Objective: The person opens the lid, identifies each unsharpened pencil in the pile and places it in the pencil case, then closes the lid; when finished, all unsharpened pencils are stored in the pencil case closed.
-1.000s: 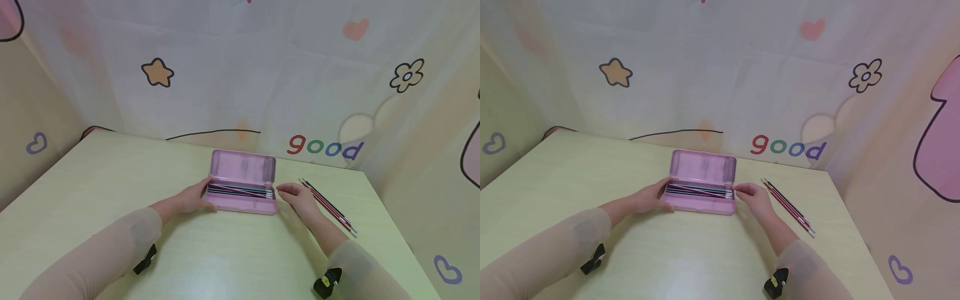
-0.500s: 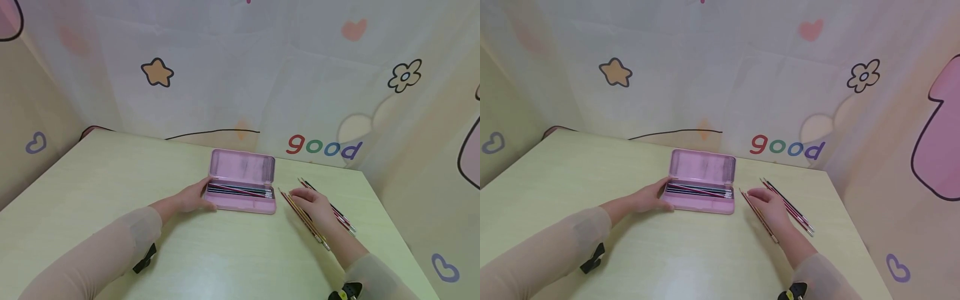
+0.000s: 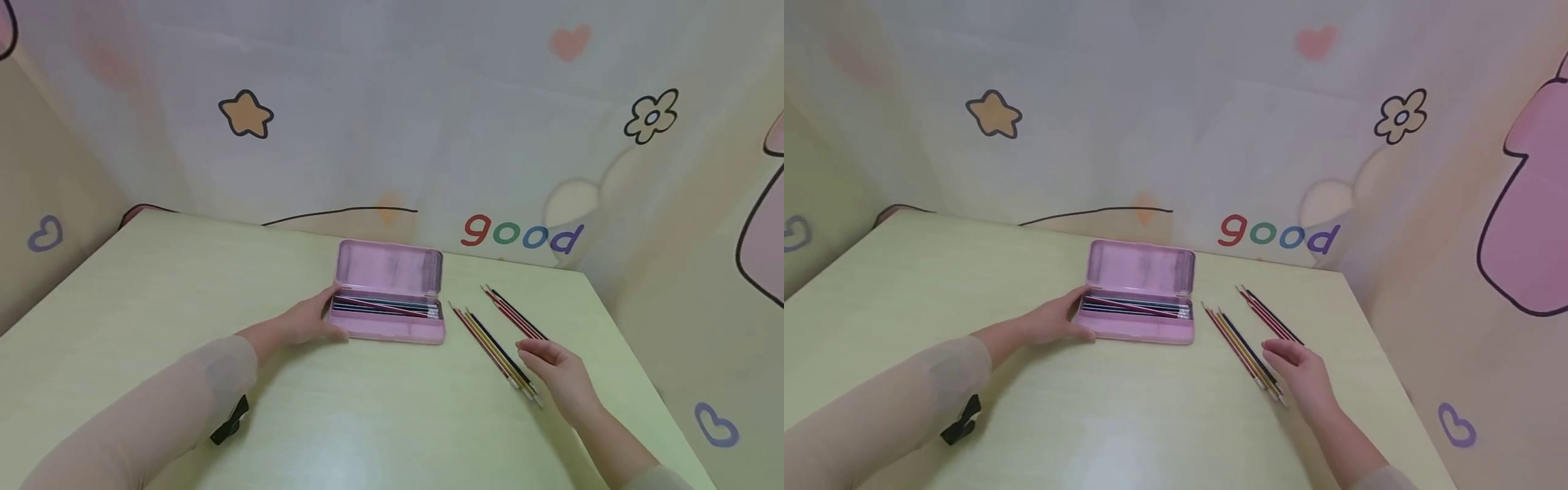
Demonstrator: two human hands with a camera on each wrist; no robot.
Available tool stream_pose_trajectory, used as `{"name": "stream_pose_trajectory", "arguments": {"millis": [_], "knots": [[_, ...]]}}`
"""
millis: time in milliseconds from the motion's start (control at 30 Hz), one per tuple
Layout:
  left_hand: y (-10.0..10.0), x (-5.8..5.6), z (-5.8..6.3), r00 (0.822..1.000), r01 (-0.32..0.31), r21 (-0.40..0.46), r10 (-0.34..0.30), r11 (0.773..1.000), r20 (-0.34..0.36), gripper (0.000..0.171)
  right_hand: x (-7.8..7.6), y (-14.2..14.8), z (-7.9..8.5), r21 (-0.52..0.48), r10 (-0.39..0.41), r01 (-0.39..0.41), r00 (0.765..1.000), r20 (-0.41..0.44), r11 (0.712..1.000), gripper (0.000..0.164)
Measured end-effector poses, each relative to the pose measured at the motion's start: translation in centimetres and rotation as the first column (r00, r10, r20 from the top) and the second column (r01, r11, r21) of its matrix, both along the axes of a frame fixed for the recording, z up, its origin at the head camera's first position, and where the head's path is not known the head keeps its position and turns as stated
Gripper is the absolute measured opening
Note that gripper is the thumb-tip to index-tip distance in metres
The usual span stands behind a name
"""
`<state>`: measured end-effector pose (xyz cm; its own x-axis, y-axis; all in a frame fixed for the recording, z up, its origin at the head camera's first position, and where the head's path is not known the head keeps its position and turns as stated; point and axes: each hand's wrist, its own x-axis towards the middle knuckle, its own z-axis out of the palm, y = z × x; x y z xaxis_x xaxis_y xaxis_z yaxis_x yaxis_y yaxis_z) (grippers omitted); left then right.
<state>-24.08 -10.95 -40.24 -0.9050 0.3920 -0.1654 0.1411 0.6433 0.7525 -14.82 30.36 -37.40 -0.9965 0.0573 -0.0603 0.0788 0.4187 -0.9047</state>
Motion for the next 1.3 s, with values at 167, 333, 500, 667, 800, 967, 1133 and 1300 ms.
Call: {"name": "stream_pose_trajectory", "arguments": {"millis": [167,333,500,667,800,967,1133,1300], "knots": [[-0.1,0.1,0.1,1.0,0.003,-0.015,-0.003,1.0,0.0,0.106,1.8,1.3,-0.6,-0.006,-0.039,0.039,0.999,0.018,0.999,0.044],[0.1,-0.1,-0.2,1.0,0.008,-0.013,-0.008,1.0,0.001,0.106,3.3,2.3,-0.9,0.038,-0.074,0.073,0.997,0.025,0.997,0.044],[0.0,-0.1,-0.5,1.0,0.015,-0.019,-0.016,1.0,-0.012,0.106,4.1,2.8,-1.2,0.038,-0.098,0.096,0.994,0.049,0.995,0.045],[0.0,-0.1,-0.4,1.0,0.017,-0.015,-0.017,1.0,0.0,0.106,4.6,3.4,-1.6,0.024,-0.119,0.118,0.989,0.087,0.993,0.045],[0.1,0.0,-0.2,1.0,0.02,-0.012,-0.02,1.0,-0.006,0.105,4.9,3.6,-2.1,0.024,-0.137,0.135,0.983,0.125,0.991,0.047],[0.0,0.1,-0.1,1.0,0.017,-0.007,-0.017,1.0,0.001,0.104,5.2,3.0,-3.0,0.07,-0.174,0.167,0.98,0.101,0.983,0.046],[-0.4,-0.2,-0.6,1.0,0.012,-0.005,-0.012,1.0,-0.015,0.106,5.3,2.0,-3.9,0.167,-0.2,0.196,0.98,0.006,0.966,0.047],[-0.2,-0.5,-0.7,1.0,0.027,-0.004,-0.027,1.0,-0.012,0.107,5.4,1.6,-4.6,0.303,-0.241,0.251,0.968,-0.07,0.92,0.035]]}}
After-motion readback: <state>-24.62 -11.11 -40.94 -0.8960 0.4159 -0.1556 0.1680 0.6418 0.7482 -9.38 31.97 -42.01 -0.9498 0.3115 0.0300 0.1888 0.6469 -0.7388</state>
